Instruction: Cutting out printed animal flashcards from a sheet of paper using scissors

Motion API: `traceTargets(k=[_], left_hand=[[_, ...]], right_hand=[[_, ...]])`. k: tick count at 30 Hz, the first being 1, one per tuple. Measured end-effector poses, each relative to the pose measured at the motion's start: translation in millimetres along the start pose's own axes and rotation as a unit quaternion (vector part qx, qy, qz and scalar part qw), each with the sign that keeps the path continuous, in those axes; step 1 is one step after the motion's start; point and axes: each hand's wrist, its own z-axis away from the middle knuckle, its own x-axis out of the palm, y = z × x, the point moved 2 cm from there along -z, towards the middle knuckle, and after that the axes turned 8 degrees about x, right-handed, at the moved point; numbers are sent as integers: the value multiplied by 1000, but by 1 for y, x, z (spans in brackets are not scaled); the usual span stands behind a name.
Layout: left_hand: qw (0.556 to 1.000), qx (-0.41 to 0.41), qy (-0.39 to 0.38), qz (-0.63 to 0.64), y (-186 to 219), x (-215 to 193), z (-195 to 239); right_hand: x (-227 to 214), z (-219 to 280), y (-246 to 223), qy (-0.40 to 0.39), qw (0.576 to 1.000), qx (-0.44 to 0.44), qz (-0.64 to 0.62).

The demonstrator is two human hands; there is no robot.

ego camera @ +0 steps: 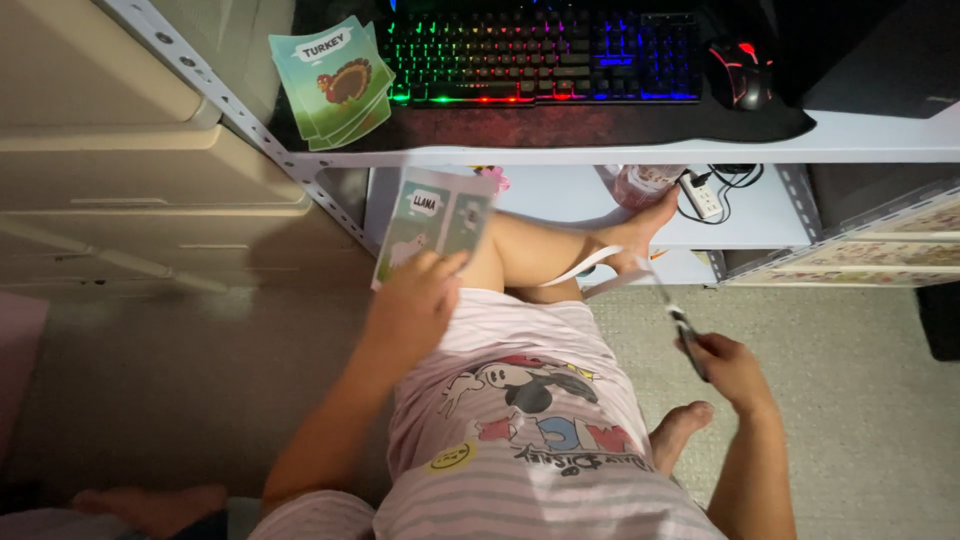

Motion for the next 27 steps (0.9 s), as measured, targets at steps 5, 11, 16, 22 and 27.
traceTargets(k=[5,11,16,22,27], left_hand=[[980,-45,-194,13,36,50,-13],[922,-48,-383,-30,60,94,-12],[971,-1,-235,-49,60,112,6],[990,131,-36,-44,80,98,6],[979,203,-22,-2,81,120,34]], right_hand=[[-5,-31,59,52,980,62,179],[-6,-7,23,-77,962,177,193],[22,-9,9,-113,976,21,-186],[61,-7,-74,-157,840,-98,-511],[54,16,-144,-117,837,-7,-535]])
